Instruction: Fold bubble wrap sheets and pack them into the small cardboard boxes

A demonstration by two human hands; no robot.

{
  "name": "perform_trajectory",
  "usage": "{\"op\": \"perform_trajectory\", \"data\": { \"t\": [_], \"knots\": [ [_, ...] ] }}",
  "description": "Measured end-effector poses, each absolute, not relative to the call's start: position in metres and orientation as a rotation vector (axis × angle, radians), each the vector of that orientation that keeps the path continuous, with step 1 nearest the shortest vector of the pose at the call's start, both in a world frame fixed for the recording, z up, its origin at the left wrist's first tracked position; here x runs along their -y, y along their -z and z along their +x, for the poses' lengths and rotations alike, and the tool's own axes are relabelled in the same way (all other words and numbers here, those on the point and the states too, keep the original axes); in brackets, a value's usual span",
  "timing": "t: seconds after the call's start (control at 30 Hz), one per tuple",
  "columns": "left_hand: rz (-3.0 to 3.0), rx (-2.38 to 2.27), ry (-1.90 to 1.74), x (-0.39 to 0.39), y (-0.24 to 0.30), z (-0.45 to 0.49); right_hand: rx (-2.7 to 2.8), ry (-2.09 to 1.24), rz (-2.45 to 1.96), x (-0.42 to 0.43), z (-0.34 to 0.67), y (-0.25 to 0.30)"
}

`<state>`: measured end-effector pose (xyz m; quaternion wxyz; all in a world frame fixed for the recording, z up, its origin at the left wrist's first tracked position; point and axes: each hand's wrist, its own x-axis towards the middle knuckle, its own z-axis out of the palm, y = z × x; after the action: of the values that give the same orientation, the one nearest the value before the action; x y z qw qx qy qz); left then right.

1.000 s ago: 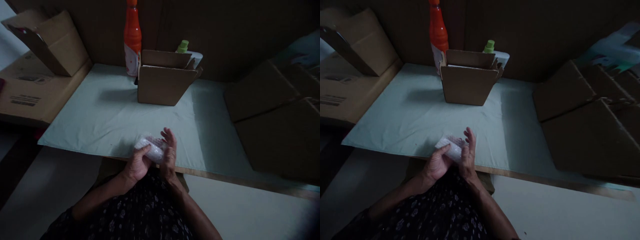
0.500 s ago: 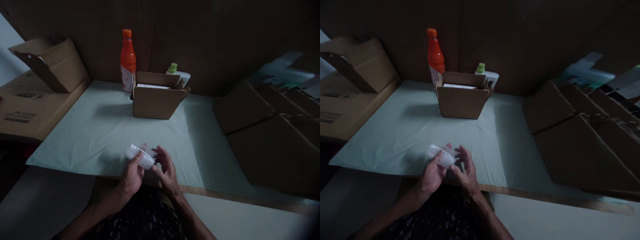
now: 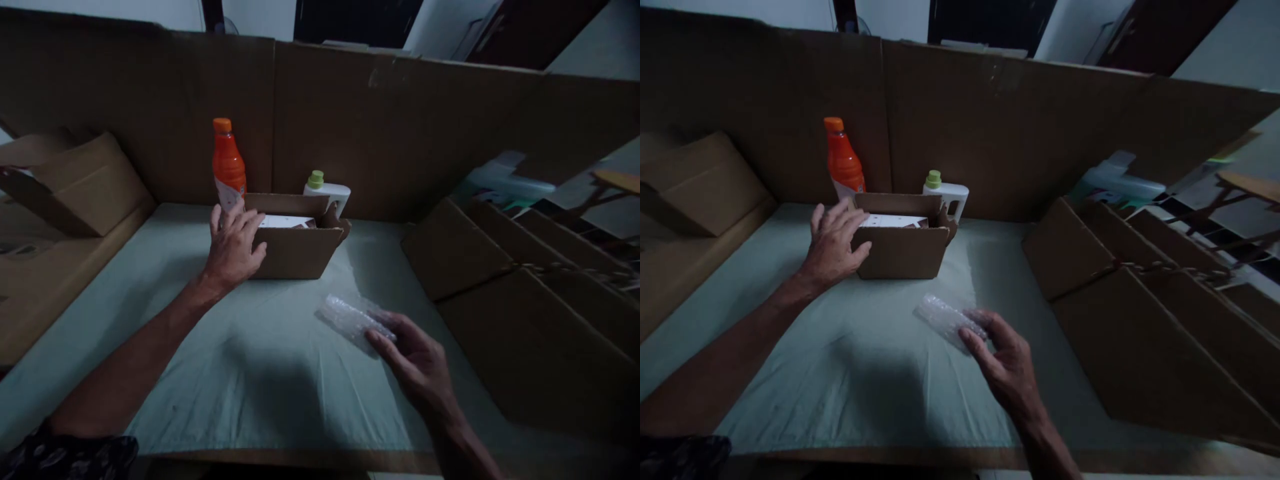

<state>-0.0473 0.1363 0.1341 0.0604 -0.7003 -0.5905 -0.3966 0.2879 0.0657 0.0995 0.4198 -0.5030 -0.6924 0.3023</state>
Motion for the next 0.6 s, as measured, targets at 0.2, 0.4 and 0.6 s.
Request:
{"op": "perform_trajectory", "data": {
  "t": [0.2, 0.4, 0.6],
  "knots": [
    [-2.330, 1.684, 1.142, -0.135, -0.127, -0.060, 1.924, -0.285, -1.209, -0.128, 0.281, -0.200],
    [-2.296, 1.579, 1.156, -0.042, -0.127, -0.056, 2.333, -0.002, -1.302, -0.157, 0.231, -0.254],
    [-2.289, 1.620, 1.200, -0.020, -0.125, -0.051, 2.819, 0.260, -1.579, -0.157, 0.172, -0.252]
  ]
}}
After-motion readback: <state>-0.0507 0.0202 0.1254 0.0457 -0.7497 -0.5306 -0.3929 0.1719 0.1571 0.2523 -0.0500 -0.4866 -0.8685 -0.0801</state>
